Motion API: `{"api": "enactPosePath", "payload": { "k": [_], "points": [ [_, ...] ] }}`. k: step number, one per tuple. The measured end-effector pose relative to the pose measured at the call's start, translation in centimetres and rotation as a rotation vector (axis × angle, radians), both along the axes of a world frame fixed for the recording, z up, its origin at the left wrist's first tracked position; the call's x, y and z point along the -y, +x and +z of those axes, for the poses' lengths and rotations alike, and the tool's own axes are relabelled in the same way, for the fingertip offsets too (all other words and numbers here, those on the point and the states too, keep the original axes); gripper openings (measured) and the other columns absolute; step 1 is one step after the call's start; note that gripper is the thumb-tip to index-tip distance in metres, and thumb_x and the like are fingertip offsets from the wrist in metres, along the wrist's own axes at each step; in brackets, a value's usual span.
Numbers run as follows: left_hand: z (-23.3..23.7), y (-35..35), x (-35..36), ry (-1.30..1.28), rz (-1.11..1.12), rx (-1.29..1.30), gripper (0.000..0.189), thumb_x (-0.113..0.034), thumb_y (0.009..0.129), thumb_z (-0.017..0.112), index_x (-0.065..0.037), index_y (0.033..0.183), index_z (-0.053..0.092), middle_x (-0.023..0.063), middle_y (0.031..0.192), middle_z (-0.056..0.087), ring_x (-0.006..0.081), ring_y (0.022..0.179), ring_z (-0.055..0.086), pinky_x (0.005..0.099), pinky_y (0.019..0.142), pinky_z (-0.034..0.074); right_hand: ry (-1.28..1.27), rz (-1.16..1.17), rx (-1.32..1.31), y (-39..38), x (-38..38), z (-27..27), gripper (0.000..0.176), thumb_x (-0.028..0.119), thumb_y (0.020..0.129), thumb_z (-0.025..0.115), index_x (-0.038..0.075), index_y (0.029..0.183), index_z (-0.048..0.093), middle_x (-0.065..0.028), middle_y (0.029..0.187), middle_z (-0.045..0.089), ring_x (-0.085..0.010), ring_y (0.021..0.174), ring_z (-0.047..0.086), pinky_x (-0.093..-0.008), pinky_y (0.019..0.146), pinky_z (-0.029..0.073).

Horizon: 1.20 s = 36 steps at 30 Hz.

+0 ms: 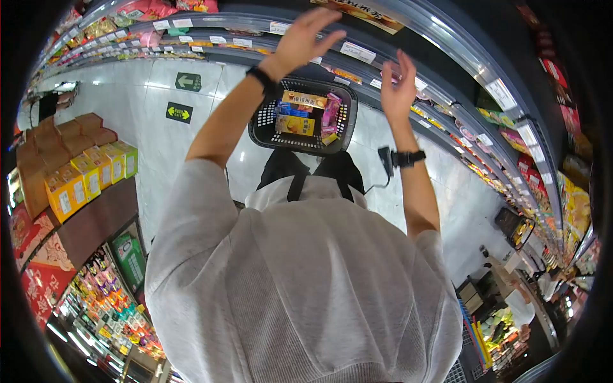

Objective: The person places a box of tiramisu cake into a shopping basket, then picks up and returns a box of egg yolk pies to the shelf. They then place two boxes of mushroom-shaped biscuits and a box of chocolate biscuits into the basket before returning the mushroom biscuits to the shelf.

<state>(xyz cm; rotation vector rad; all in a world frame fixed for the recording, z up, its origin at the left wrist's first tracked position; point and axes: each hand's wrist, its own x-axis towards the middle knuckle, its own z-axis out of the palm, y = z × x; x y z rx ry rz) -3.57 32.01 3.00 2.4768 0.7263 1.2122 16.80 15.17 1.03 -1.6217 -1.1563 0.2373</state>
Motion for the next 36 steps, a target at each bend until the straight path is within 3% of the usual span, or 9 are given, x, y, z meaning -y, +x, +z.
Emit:
{"api": "enactPosePath", "payload": {
  "k": [5, 8, 15, 20, 23, 29, 31, 32, 36],
  "points": [
    [-6.6, -8.1, 9.7, -0.599, 0.039, 0.07, 0.026, -0.026, 0.089, 0.077, -0.007, 0.106, 0.072, 0.0119, 0.091, 0.076, 0.0292, 0.077, 0.074, 0.035, 0.066, 0.058, -0.272, 0.19, -0.199, -3.5, 5.7, -6.7, 0.037, 0.01, 0.097, 0.065, 0.001, 0.131, 0.054, -0.0132, 0.109, 0.073, -0.0161, 0.083, 0.07, -0.0286, 0.073, 0.056],
    [-14.2, -12.4, 12.7, -0.667, 0.113, 0.029, 0.027, -0.029, 0.09, 0.076, -0.007, 0.105, 0.072, 0.013, 0.087, 0.075, 0.0285, 0.072, 0.074, 0.0357, 0.064, 0.058, -0.609, 0.294, -0.262, -5.0, 7.0, -11.7, 0.034, 0.006, 0.098, 0.064, -0.001, 0.129, 0.052, -0.0134, 0.108, 0.071, -0.014, 0.085, 0.07, -0.0254, 0.073, 0.055],
    [-29.1, -18.3, 16.3, -0.966, 0.177, -0.316, 0.034, -0.041, 0.092, 0.068, -0.008, 0.101, 0.07, 0.0108, 0.071, 0.072, 0.0305, 0.072, 0.072, 0.0416, 0.064, 0.056, -0.868, 0.289, -0.622, -9.1, 6.8, -29.1, 0.027, 0.01, 0.095, 0.066, 0.003, 0.121, 0.06, -0.0084, 0.1, 0.072, -0.0133, 0.078, 0.067, -0.0275, 0.072, 0.053],
    [-40.9, -20.8, 18.2, -1.299, 0.248, -0.863, 0.05, -0.051, 0.09, 0.064, -0.008, 0.116, 0.07, 0.0199, 0.094, 0.074, 0.0404, 0.09, 0.071, 0.0466, 0.084, 0.057, -1.076, 0.394, -0.118, -7.9, 5.5, -37.7, 0.037, 0.017, 0.091, 0.072, 0.0, 0.122, 0.06, -0.0125, 0.104, 0.072, -0.0211, 0.089, 0.071, -0.0316, 0.078, 0.055],
    [-45.6, -19.9, 18.0, -1.447, 0.4, -0.691, 0.05, -0.049, 0.092, 0.063, -0.005, 0.116, 0.069, 0.0217, 0.097, 0.073, 0.0389, 0.092, 0.071, 0.0466, 0.087, 0.056, -1.168, 0.365, 0.049, -5.1, 5.5, -44.0, 0.046, 0.032, 0.094, 0.069, -0.002, 0.124, 0.06, -0.0167, 0.11, 0.071, -0.0314, 0.1, 0.07, -0.0389, 0.089, 0.054],
    [-51.0, -17.7, 17.6, -1.393, 0.566, -0.261, 0.055, -0.04, 0.094, 0.065, -0.001, 0.132, 0.058, 0.0238, 0.108, 0.071, 0.0383, 0.099, 0.071, 0.0452, 0.089, 0.056, -1.216, 0.24, -0.175, -4.1, 4.2, -50.1, 0.061, 0.05, 0.1, 0.056, 0.0, 0.135, 0.053, -0.0229, 0.134, 0.059, -0.0344, 0.125, 0.057, -0.0424, 0.099, 0.05],
    [-53.3, -16.5, 17.2, -1.135, 0.666, -0.054, 0.066, -0.038, 0.095, 0.067, 0.0, 0.144, 0.045, 0.027, 0.125, 0.064, 0.0401, 0.11, 0.066, 0.0456, 0.094, 0.053, -1.311, 0.112, -0.6, -7.3, 1.3, -47.1, 0.068, 0.054, 0.102, 0.053, 0.007, 0.149, 0.038, -0.0161, 0.151, 0.043, -0.0316, 0.136, 0.048, -0.0457, 0.105, 0.048],
    [-51.9, -16.4, 16.0, -1.296, 0.586, -0.047, 0.078, -0.037, 0.095, 0.067, -0.001, 0.153, 0.029, 0.0282, 0.141, 0.053, 0.0411, 0.119, 0.061, 0.045, 0.098, 0.051, -1.339, 0.112, -0.674, -8.2, 0.4, -46.2, 0.075, 0.057, 0.102, 0.047, 0.009, 0.157, 0.028, -0.0152, 0.158, 0.034, -0.0322, 0.144, 0.039, -0.0489, 0.111, 0.042],
    [-53.4, -14.6, 14.0, -1.456, 0.517, 0.083, 0.078, -0.03, 0.095, 0.065, 0.003, 0.153, 0.024, 0.03, 0.146, 0.047, 0.0457, 0.131, 0.051, 0.0436, 0.108, 0.043, -1.313, 0.157, -0.804, -8.7, 0.1, -48.3, 0.076, 0.055, 0.104, 0.044, 0.01, 0.16, 0.018, -0.0128, 0.164, 0.023, -0.0282, 0.152, 0.023, -0.0492, 0.118, 0.032]
  ]
}}
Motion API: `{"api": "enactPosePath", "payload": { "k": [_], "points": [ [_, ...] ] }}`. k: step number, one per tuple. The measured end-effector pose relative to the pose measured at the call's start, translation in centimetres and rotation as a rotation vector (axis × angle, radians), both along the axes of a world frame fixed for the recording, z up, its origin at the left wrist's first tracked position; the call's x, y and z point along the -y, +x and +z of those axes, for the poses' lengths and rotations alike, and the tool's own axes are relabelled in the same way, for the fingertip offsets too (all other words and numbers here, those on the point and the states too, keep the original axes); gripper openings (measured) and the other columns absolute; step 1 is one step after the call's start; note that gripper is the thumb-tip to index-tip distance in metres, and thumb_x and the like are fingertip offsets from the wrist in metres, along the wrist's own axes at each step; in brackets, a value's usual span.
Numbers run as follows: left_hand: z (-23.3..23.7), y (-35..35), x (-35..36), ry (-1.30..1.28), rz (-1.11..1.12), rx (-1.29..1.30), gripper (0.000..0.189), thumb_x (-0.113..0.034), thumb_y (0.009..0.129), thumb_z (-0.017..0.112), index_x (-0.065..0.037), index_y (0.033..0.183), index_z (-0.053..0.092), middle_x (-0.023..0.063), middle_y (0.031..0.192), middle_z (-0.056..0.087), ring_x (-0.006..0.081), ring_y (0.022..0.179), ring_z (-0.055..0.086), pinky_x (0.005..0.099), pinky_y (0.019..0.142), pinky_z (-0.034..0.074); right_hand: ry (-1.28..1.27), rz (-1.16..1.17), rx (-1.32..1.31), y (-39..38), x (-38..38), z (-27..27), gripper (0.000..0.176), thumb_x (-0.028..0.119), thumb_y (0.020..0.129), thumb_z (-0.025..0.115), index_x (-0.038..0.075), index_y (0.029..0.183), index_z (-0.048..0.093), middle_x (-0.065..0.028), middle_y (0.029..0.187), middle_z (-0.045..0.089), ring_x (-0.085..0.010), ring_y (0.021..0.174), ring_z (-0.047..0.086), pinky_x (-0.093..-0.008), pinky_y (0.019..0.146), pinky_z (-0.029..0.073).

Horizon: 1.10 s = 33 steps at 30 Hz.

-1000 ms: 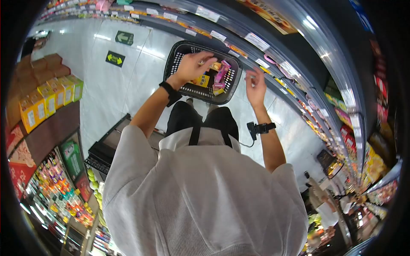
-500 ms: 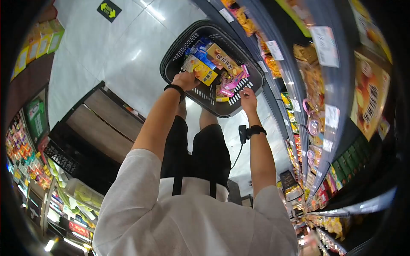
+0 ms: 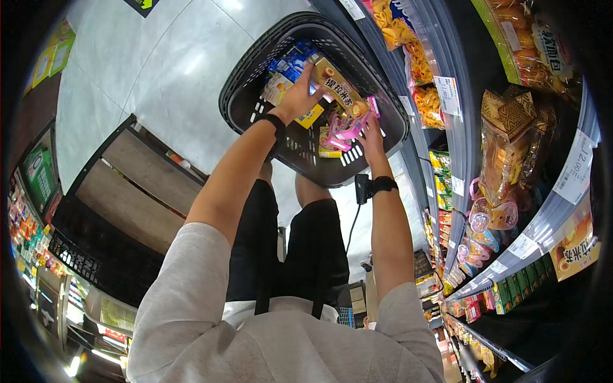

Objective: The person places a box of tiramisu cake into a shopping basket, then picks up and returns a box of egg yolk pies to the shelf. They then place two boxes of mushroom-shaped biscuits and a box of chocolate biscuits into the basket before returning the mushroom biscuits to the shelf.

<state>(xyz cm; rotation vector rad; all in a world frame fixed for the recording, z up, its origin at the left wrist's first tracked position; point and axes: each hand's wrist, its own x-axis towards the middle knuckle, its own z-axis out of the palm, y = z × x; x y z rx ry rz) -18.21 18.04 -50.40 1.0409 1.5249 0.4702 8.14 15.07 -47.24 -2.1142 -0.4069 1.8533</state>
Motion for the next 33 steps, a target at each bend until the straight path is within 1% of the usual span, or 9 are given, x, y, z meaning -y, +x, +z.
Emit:
{"api": "enactPosePath", "payload": {
  "k": [7, 9, 11, 12, 15, 21, 25, 29, 33],
  "points": [
    [-3.4, 1.5, -0.4, -0.133, 0.143, -0.047, 0.084, -0.049, 0.098, 0.058, 0.004, 0.154, 0.025, 0.0328, 0.149, 0.04, 0.0447, 0.143, 0.035, 0.0432, 0.115, 0.034, -0.076, -0.252, -0.197, -1.7, -2.0, -1.0, 0.066, 0.046, 0.107, 0.042, 0.012, 0.159, 0.022, -0.0157, 0.162, 0.028, -0.0287, 0.152, 0.023, -0.0476, 0.12, 0.028],
    [-3.3, 0.9, -0.3, -0.069, 0.066, -0.039, 0.09, -0.059, 0.098, 0.051, 0.004, 0.155, 0.024, 0.0331, 0.152, 0.035, 0.0457, 0.142, 0.033, 0.044, 0.117, 0.032, -0.035, -0.309, -0.236, -1.2, -1.8, -2.7, 0.065, 0.048, 0.105, 0.047, 0.01, 0.155, 0.03, -0.0167, 0.154, 0.039, -0.0298, 0.145, 0.037, -0.0468, 0.113, 0.039],
    [1.8, 0.5, -1.7, -0.215, -0.008, -0.119, 0.092, -0.062, 0.096, 0.053, 0.003, 0.155, 0.026, 0.0334, 0.151, 0.035, 0.0455, 0.138, 0.036, 0.046, 0.117, 0.032, -0.178, -0.025, 0.251, -1.4, -2.5, -4.4, 0.065, 0.052, 0.102, 0.053, 0.007, 0.148, 0.041, -0.0156, 0.141, 0.051, -0.0296, 0.13, 0.055, -0.0455, 0.102, 0.05],
    [0.5, 0.5, -1.0, -0.205, -0.009, -0.148, 0.091, -0.061, 0.094, 0.058, 0.003, 0.154, 0.03, 0.0325, 0.152, 0.035, 0.0453, 0.14, 0.034, 0.0474, 0.117, 0.032, -0.096, -0.082, 0.306, 0.5, -0.6, -8.9, 0.076, 0.059, 0.094, 0.062, 0.008, 0.146, 0.04, -0.0158, 0.124, 0.06, -0.0258, 0.093, 0.067, -0.0417, 0.075, 0.057],
    [-6.9, 0.5, 1.9, -0.027, -0.043, -0.192, 0.089, -0.059, 0.094, 0.06, 0.001, 0.153, 0.033, 0.0316, 0.15, 0.039, 0.0446, 0.141, 0.034, 0.0474, 0.117, 0.032, -0.1, -0.193, 0.146, -0.3, -1.1, -7.7, 0.073, 0.056, 0.096, 0.06, 0.008, 0.147, 0.039, -0.0164, 0.127, 0.058, -0.0281, 0.098, 0.067, -0.0411, 0.076, 0.058],
    [-4.4, 1.4, 2.3, 0.068, 0.178, -0.197, 0.086, -0.057, 0.093, 0.066, 0.002, 0.149, 0.039, 0.0251, 0.138, 0.053, 0.0325, 0.128, 0.052, 0.0407, 0.109, 0.042, -0.15, -0.042, -0.076, 0.5, -1.7, -5.5, 0.065, 0.056, 0.101, 0.052, 0.013, 0.148, 0.04, -0.0133, 0.138, 0.052, -0.0321, 0.123, 0.058, -0.0483, 0.097, 0.053],
    [-2.6, 0.8, 2.8, 0.023, 0.52, -0.043, 0.068, -0.049, 0.092, 0.072, 0.005, 0.129, 0.051, 0.0167, 0.122, 0.06, 0.0224, 0.11, 0.061, 0.035, 0.098, 0.049, -0.182, -0.027, -0.092, -2.0, -2.6, -1.2, 0.071, 0.061, 0.1, 0.05, 0.015, 0.151, 0.035, -0.0128, 0.146, 0.047, -0.0332, 0.133, 0.05, -0.0528, 0.099, 0.05],
    [7.1, -0.8, 1.3, -0.038, 0.77, 0.06, 0.052, -0.044, 0.093, 0.073, 0.003, 0.108, 0.059, 0.013, 0.103, 0.066, 0.0162, 0.095, 0.061, 0.0292, 0.083, 0.05, -0.056, -0.128, -0.192, -3.1, -1.8, 3.7, 0.076, 0.065, 0.097, 0.052, 0.011, 0.149, 0.035, -0.0156, 0.141, 0.051, -0.0353, 0.119, 0.062, -0.0501, 0.097, 0.053],
    [9.5, -2.1, 2.6, 0.043, 0.921, -0.016, 0.041, -0.036, 0.094, 0.074, -0.002, 0.081, 0.056, 0.0015, 0.074, 0.057, 0.008, 0.071, 0.05, 0.0263, 0.064, 0.044, -0.063, -0.084, -0.128, -4.0, -1.1, 10.4, 0.074, 0.064, 0.097, 0.055, 0.002, 0.138, 0.046, -0.0153, 0.125, 0.061, -0.029, 0.109, 0.068, -0.0411, 0.09, 0.057]
  ]
}}
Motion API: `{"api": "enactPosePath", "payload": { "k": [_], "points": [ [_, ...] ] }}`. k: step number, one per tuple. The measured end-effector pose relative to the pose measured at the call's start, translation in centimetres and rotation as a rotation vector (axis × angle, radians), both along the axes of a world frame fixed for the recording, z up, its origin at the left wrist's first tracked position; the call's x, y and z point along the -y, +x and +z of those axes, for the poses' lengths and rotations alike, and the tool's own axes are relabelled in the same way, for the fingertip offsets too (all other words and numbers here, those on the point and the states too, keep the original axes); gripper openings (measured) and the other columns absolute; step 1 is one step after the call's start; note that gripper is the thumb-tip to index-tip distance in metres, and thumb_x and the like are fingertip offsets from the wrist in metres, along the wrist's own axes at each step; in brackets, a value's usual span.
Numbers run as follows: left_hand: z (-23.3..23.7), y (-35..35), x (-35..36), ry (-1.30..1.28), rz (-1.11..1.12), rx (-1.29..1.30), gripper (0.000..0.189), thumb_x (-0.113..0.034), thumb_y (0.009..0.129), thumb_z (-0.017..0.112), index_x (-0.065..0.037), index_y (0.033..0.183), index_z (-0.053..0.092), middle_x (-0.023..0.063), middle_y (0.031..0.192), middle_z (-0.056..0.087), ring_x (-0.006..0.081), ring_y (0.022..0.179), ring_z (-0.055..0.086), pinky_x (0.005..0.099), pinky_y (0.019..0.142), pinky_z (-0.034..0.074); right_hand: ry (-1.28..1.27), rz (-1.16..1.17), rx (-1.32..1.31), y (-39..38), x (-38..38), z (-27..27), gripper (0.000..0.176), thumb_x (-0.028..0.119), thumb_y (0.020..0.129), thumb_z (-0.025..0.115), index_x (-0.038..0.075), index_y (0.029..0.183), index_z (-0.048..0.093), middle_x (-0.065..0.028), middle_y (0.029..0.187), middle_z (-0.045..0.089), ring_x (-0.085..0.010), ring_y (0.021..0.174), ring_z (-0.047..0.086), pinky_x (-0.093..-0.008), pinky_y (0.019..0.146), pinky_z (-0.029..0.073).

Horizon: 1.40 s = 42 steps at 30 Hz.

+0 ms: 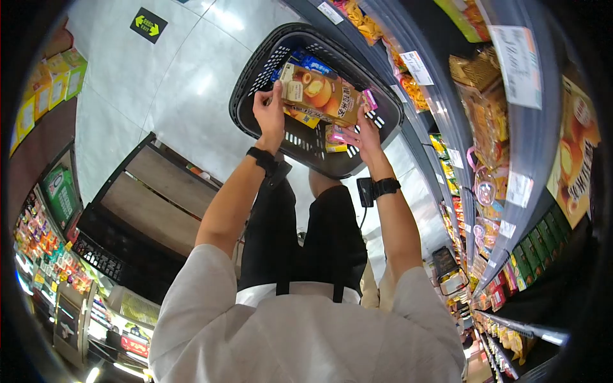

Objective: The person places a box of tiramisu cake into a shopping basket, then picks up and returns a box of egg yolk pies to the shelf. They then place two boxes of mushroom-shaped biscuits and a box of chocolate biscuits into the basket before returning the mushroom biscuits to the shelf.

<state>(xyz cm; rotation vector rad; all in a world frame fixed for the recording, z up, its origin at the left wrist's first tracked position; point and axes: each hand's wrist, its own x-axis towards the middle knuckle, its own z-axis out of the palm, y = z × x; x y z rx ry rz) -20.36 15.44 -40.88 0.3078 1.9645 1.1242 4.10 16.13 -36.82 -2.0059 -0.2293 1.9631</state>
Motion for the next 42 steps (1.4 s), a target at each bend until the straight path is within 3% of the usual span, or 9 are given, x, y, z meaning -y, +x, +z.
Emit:
{"api": "enactPosePath", "payload": {
  "k": [6, 8, 9, 11, 13, 17, 25, 32, 42],
  "points": [
    [10.4, 0.2, 1.3, 0.139, 0.011, 0.054, 0.037, -0.034, 0.099, 0.069, -0.007, 0.077, 0.055, -0.0043, 0.072, 0.053, 0.0046, 0.068, 0.044, 0.023, 0.063, 0.039, 0.226, 0.081, 0.202, 0.9, 2.7, 8.5, 0.046, 0.047, 0.1, 0.062, 0.002, 0.105, 0.057, -0.0076, 0.099, 0.064, -0.0139, 0.087, 0.063, -0.0273, 0.075, 0.05],
    [13.8, 0.6, 2.3, 0.306, -0.139, -0.04, 0.029, -0.029, 0.103, 0.063, -0.004, 0.09, 0.06, -0.0015, 0.084, 0.058, 0.0054, 0.079, 0.049, 0.0228, 0.073, 0.042, 0.61, 0.106, 0.272, 0.8, 3.1, 13.1, 0.031, 0.032, 0.102, 0.064, 0.002, 0.104, 0.058, -0.0043, 0.095, 0.064, -0.0109, 0.085, 0.06, -0.0271, 0.076, 0.049],
    [17.3, 1.2, 2.4, 0.389, -0.117, 0.037, 0.026, -0.027, 0.104, 0.06, -0.002, 0.099, 0.06, 0.0009, 0.092, 0.059, 0.0068, 0.086, 0.051, 0.0238, 0.079, 0.043, 0.64, 0.074, 0.278, 0.6, 3.1, 16.6, 0.021, 0.022, 0.101, 0.066, 0.002, 0.104, 0.058, -0.0038, 0.097, 0.064, -0.0114, 0.09, 0.059, -0.029, 0.081, 0.05],
    [23.2, 1.4, 2.7, 0.454, -0.203, 0.055, 0.031, -0.025, 0.108, 0.051, 0.002, 0.12, 0.058, 0.0079, 0.113, 0.061, 0.0117, 0.105, 0.054, 0.0282, 0.095, 0.043, 0.741, 0.048, 0.316, 1.2, 3.7, 22.0, 0.022, 0.022, 0.101, 0.065, 0.002, 0.105, 0.057, -0.0041, 0.1, 0.063, -0.0112, 0.095, 0.058, -0.0299, 0.086, 0.05],
    [27.2, 1.6, 2.1, 0.583, -0.329, -0.018, 0.039, -0.03, 0.109, 0.047, 0.003, 0.125, 0.058, 0.0109, 0.122, 0.058, 0.0162, 0.113, 0.054, 0.0321, 0.101, 0.042, 0.835, 0.051, 0.3, 2.4, 4.5, 25.8, 0.02, 0.019, 0.102, 0.063, 0.002, 0.108, 0.055, -0.0079, 0.119, 0.06, -0.0133, 0.115, 0.054, -0.0331, 0.102, 0.046],
    [33.6, 2.9, 0.1, 0.78, -0.486, -0.082, 0.045, -0.031, 0.108, 0.048, 0.004, 0.133, 0.055, 0.0131, 0.129, 0.054, 0.0207, 0.122, 0.051, 0.0351, 0.106, 0.039, 1.055, -0.099, 0.176, 4.1, 5.6, 30.9, 0.021, 0.011, 0.103, 0.059, 0.004, 0.119, 0.049, -0.0133, 0.145, 0.048, -0.0204, 0.133, 0.046, -0.0381, 0.111, 0.039],
    [44.8, 4.9, -5.2, 0.9, -0.734, -0.025, 0.049, -0.02, 0.102, 0.059, 0.003, 0.144, 0.049, 0.0116, 0.132, 0.044, 0.0191, 0.125, 0.05, 0.0322, 0.108, 0.04, 1.229, -0.159, 0.187, 6.2, 5.7, 39.1, 0.027, 0.008, 0.102, 0.06, 0.005, 0.123, 0.045, -0.0127, 0.145, 0.048, -0.0188, 0.132, 0.046, -0.0343, 0.11, 0.037],
    [48.1, 9.5, -9.9, 0.982, -0.841, 0.165, 0.057, -0.024, 0.097, 0.069, 0.005, 0.142, 0.05, 0.0109, 0.126, 0.05, 0.0189, 0.115, 0.057, 0.032, 0.099, 0.048, 1.323, -0.258, 0.412, 9.8, 3.5, 43.0, 0.035, 0.011, 0.099, 0.067, 0.005, 0.127, 0.048, -0.01, 0.136, 0.054, -0.0171, 0.124, 0.05, -0.0313, 0.103, 0.043],
    [49.0, 13.9, -18.1, 0.803, -1.12, -0.248, 0.071, -0.049, 0.089, 0.072, 0.006, 0.132, 0.059, 0.0189, 0.122, 0.061, 0.0275, 0.114, 0.063, 0.0374, 0.094, 0.052, 1.299, -0.314, 0.522, 13.6, -2.8, 42.9, 0.051, 0.019, 0.092, 0.077, 0.0, 0.127, 0.044, -0.0146, 0.127, 0.056, -0.0194, 0.119, 0.054, -0.0329, 0.1, 0.05]
  ]
}}
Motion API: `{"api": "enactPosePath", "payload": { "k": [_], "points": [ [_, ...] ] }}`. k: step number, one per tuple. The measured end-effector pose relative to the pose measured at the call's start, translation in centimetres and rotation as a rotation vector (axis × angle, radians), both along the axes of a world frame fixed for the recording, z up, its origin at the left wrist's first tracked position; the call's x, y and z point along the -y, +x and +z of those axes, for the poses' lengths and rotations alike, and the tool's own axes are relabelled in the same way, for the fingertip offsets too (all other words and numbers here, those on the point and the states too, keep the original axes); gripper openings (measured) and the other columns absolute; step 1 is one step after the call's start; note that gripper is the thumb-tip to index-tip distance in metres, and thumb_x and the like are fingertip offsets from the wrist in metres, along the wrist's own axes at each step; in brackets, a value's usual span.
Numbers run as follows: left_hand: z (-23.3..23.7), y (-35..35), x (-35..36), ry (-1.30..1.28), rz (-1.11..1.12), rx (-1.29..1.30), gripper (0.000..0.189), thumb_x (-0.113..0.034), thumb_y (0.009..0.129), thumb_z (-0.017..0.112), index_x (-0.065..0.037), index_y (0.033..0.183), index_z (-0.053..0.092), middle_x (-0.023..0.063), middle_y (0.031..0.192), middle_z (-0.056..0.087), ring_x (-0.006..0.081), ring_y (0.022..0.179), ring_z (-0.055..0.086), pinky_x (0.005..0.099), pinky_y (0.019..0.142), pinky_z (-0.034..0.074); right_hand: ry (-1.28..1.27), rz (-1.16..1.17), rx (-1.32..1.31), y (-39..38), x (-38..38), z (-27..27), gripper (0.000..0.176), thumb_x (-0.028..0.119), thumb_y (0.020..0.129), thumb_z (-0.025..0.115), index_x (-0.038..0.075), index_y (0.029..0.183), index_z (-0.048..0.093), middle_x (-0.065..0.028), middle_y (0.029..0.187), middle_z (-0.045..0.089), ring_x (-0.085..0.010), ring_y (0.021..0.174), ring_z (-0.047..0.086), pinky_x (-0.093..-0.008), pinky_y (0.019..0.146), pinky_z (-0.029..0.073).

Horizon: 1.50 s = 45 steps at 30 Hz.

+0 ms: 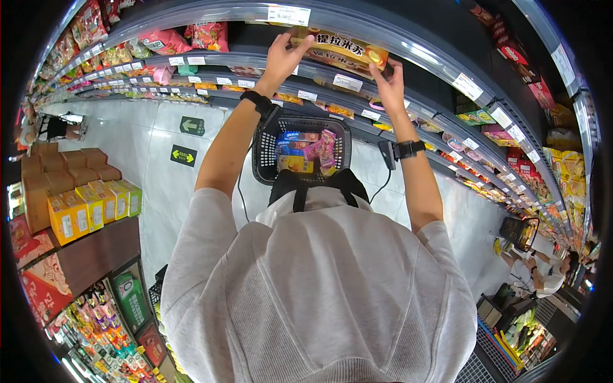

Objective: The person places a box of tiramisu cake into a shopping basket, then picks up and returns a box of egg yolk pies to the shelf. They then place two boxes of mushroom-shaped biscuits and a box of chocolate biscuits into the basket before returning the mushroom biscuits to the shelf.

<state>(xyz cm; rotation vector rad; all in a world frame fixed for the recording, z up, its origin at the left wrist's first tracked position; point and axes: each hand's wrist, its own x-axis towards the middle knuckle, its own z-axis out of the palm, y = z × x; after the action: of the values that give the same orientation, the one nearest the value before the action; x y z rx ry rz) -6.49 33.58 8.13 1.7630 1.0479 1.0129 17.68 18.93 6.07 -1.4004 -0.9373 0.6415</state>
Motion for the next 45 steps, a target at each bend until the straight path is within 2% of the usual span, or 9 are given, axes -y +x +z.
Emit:
{"api": "enactPosePath", "payload": {
  "k": [4, 14, 23, 29, 32, 36, 40, 41, 45],
  "points": [
    [-1.3, 1.4, -2.1, 0.035, -0.055, -0.054, 0.063, -0.051, 0.088, 0.072, 0.002, 0.122, 0.067, 0.0197, 0.11, 0.071, 0.028, 0.104, 0.067, 0.0351, 0.09, 0.051, 0.041, -0.031, 0.019, 1.5, -1.5, -1.2, 0.054, 0.019, 0.091, 0.077, -0.002, 0.129, 0.045, -0.0175, 0.126, 0.059, -0.0214, 0.117, 0.057, -0.0334, 0.103, 0.046],
    [-3.2, 1.7, -2.6, -0.112, -0.048, -0.09, 0.06, -0.048, 0.086, 0.075, 0.001, 0.121, 0.068, 0.0157, 0.108, 0.073, 0.025, 0.1, 0.07, 0.0331, 0.089, 0.052, 0.01, 0.012, -0.014, 2.7, -2.9, -4.3, 0.048, 0.017, 0.093, 0.075, -0.004, 0.126, 0.048, -0.0159, 0.12, 0.065, -0.0204, 0.112, 0.061, -0.0325, 0.097, 0.046],
    [-6.5, 2.1, -4.7, 0.134, -0.069, -0.121, 0.065, -0.048, 0.086, 0.074, 0.005, 0.122, 0.063, 0.0217, 0.109, 0.071, 0.0323, 0.102, 0.069, 0.0383, 0.094, 0.051, -0.059, 0.004, -0.02, 2.0, -2.4, -2.2, 0.045, 0.017, 0.095, 0.072, -0.003, 0.127, 0.047, -0.0159, 0.123, 0.064, -0.0207, 0.116, 0.06, -0.0312, 0.099, 0.046],
    [-6.4, 1.7, -4.1, 0.035, -0.161, 0.013, 0.059, -0.022, 0.088, 0.077, 0.004, 0.136, 0.053, 0.0199, 0.123, 0.066, 0.029, 0.112, 0.066, 0.0366, 0.096, 0.051, -0.093, -0.011, -0.072, 3.1, -3.5, -4.8, 0.057, 0.025, 0.094, 0.074, -0.005, 0.133, 0.045, -0.0168, 0.126, 0.062, -0.0228, 0.117, 0.059, -0.0322, 0.101, 0.045],
    [-7.5, 1.5, -4.3, 0.085, -0.156, 0.089, 0.062, -0.023, 0.09, 0.077, 0.004, 0.139, 0.051, 0.0177, 0.122, 0.067, 0.0254, 0.113, 0.065, 0.0356, 0.098, 0.051, -0.165, -0.024, -0.051, 3.0, -2.8, -3.7, 0.067, 0.031, 0.092, 0.076, -0.008, 0.136, 0.043, -0.0176, 0.127, 0.061, -0.024, 0.119, 0.058, -0.0337, 0.104, 0.043],
    [-8.0, 1.0, -0.3, 0.195, 0.18, 0.104, 0.069, -0.03, 0.086, 0.082, 0.001, 0.14, 0.052, 0.0172, 0.123, 0.065, 0.0255, 0.112, 0.064, 0.0362, 0.096, 0.053, -0.028, -0.183, 0.113, 2.0, -1.4, -5.2, 0.071, 0.034, 0.091, 0.077, -0.007, 0.138, 0.042, -0.0177, 0.128, 0.061, -0.0255, 0.12, 0.057, -0.0363, 0.106, 0.043],
    [-10.2, -2.2, 5.8, 0.103, 0.193, 0.254, 0.046, -0.023, 0.09, 0.078, 0.001, 0.125, 0.061, 0.0147, 0.114, 0.066, 0.0209, 0.106, 0.065, 0.0332, 0.09, 0.054, -0.088, -0.144, 0.149, -0.9, 3.8, -5.2, 0.053, 0.028, 0.093, 0.076, 0.0, 0.13, 0.051, -0.0137, 0.125, 0.06, -0.0208, 0.118, 0.057, -0.0325, 0.096, 0.05],
    [-11.3, -3.2, 7.3, 0.025, 0.206, 0.231, 0.04, -0.021, 0.091, 0.077, 0.001, 0.121, 0.062, 0.0137, 0.112, 0.067, 0.0198, 0.104, 0.065, 0.0327, 0.088, 0.054, -0.097, -0.081, 0.283, -1.6, 5.0, -5.4, 0.039, 0.02, 0.095, 0.073, 0.004, 0.125, 0.054, -0.0072, 0.113, 0.064, -0.0138, 0.106, 0.06, -0.0263, 0.082, 0.051],
    [-19.7, -7.6, 12.5, -0.229, 0.26, 0.11, 0.029, -0.02, 0.093, 0.074, 0.001, 0.111, 0.065, 0.0115, 0.1, 0.071, 0.0194, 0.09, 0.069, 0.0309, 0.083, 0.054, -0.38, 0.226, 0.158, -3.9, 9.0, -12.1, 0.027, 0.014, 0.097, 0.069, 0.003, 0.119, 0.059, -0.004, 0.1, 0.068, -0.0106, 0.088, 0.064, -0.0238, 0.076, 0.049]
  ]
}}
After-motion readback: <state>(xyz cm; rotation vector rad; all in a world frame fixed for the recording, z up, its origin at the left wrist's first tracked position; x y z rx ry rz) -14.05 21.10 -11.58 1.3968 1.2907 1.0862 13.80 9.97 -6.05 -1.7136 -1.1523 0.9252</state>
